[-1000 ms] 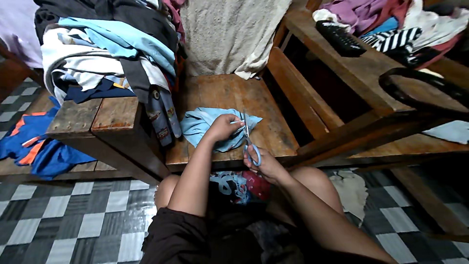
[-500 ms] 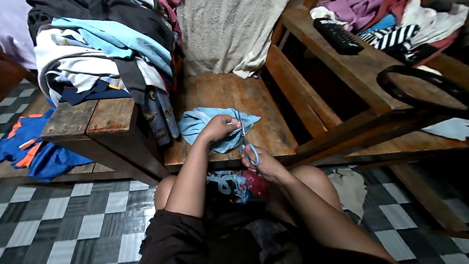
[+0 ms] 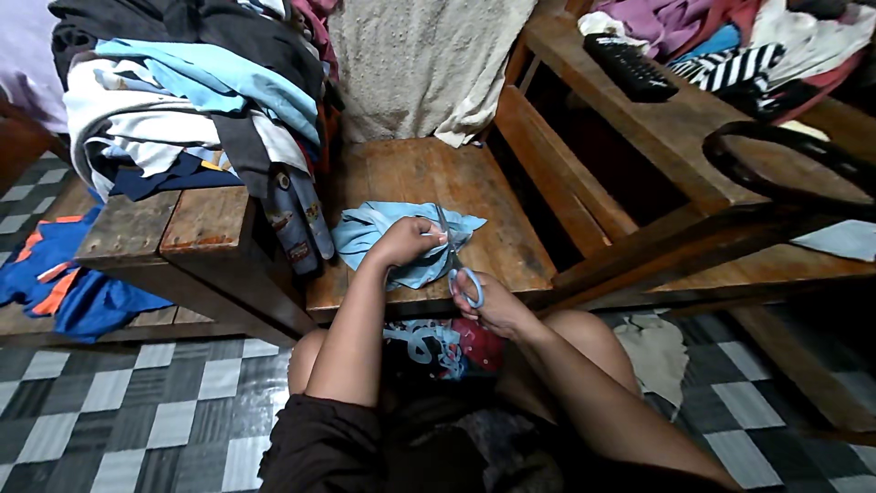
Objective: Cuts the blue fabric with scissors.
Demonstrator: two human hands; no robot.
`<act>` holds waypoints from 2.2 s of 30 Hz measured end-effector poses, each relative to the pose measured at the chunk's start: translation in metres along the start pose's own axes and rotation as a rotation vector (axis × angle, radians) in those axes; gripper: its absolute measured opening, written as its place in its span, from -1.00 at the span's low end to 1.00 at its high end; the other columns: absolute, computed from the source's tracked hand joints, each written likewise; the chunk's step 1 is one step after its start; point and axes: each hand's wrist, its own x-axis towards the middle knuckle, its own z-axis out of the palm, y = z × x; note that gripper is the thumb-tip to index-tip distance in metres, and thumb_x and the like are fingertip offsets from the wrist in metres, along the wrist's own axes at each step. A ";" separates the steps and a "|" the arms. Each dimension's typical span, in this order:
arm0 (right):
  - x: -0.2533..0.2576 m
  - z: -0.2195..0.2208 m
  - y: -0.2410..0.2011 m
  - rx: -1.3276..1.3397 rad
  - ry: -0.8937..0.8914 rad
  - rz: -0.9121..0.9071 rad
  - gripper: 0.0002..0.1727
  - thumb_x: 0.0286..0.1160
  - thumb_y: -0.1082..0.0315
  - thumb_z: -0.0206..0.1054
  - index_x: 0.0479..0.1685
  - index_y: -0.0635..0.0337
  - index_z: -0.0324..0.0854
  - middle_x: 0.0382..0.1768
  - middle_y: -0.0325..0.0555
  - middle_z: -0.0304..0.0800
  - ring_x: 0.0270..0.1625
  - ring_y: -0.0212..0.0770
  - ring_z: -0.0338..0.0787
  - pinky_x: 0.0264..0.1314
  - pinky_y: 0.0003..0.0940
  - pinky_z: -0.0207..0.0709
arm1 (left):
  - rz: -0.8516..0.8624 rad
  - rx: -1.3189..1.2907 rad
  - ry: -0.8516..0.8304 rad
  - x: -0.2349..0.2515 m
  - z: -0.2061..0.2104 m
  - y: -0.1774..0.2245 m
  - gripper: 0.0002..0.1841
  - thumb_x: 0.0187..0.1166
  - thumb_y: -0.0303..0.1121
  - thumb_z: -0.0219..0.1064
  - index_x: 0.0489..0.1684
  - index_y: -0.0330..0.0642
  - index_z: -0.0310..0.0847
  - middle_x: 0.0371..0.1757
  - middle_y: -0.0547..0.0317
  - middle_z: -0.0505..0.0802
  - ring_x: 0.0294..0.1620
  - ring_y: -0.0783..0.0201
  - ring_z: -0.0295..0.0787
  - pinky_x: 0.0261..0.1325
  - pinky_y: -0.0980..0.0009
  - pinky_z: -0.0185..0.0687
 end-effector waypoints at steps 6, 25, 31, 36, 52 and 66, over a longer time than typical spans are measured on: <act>0.000 -0.004 0.002 0.007 0.036 -0.038 -0.69 0.88 0.24 -0.09 -0.25 0.12 0.45 -0.68 -0.45 0.49 -0.71 -0.59 0.40 -0.61 -0.72 0.30 | -0.004 0.107 0.170 -0.003 -0.007 0.004 -0.78 0.72 -0.32 0.30 -0.09 -0.32 0.75 -0.10 -0.02 0.82 -0.06 0.18 0.71 0.12 0.08 0.60; 0.053 -0.043 0.000 -0.418 0.461 -0.112 -0.35 0.40 0.47 0.51 0.47 0.38 0.29 0.22 0.17 0.67 0.00 -0.19 0.79 0.10 -0.24 0.66 | -0.069 0.397 0.106 -0.008 -0.002 0.001 -0.64 0.68 -0.18 0.35 0.04 -0.39 0.73 0.02 -0.21 0.84 0.11 -0.11 0.79 0.30 -0.16 0.61; 0.067 -0.041 -0.004 -0.754 0.394 0.051 -0.52 0.52 0.27 0.46 0.30 0.36 0.48 0.04 0.25 0.71 0.11 0.13 0.72 0.24 0.16 0.52 | -0.417 0.707 -0.126 0.000 0.049 0.006 -0.28 0.54 0.16 0.39 0.44 -0.32 0.54 0.47 -0.29 0.63 0.54 -0.25 0.53 0.45 -0.32 0.43; 0.042 -0.034 -0.042 -0.451 0.512 -0.141 -0.60 0.52 0.38 0.45 0.19 0.41 0.46 -0.26 0.00 0.71 -0.29 -0.25 0.71 -0.09 -0.24 0.62 | -0.240 0.683 0.182 -0.001 0.054 0.008 -0.61 0.75 -0.22 0.13 0.33 -0.26 0.64 0.31 -0.18 0.77 0.43 -0.15 0.64 0.46 -0.17 0.44; -0.019 -0.064 -0.153 -0.133 0.678 -0.746 -0.64 0.41 0.52 0.44 0.02 -0.04 0.40 -0.37 -0.55 0.74 -0.44 -0.56 0.78 -0.29 -0.58 0.76 | -0.163 0.491 0.796 -0.030 -0.020 0.013 -0.75 0.64 -0.43 0.22 0.12 -0.32 0.74 0.15 -0.18 0.81 0.17 -0.15 0.78 0.21 -0.15 0.65; 0.006 -0.104 -0.251 -0.177 0.756 -0.833 -0.75 0.53 0.46 0.29 -0.01 -0.07 0.35 -0.40 -0.64 0.66 -0.43 -0.64 0.73 -0.27 -0.69 0.69 | 0.096 0.246 0.935 -0.035 -0.027 0.005 -0.80 0.61 -0.57 0.09 -0.01 -0.43 0.60 0.05 -0.25 0.78 0.04 -0.08 0.78 0.11 -0.01 0.70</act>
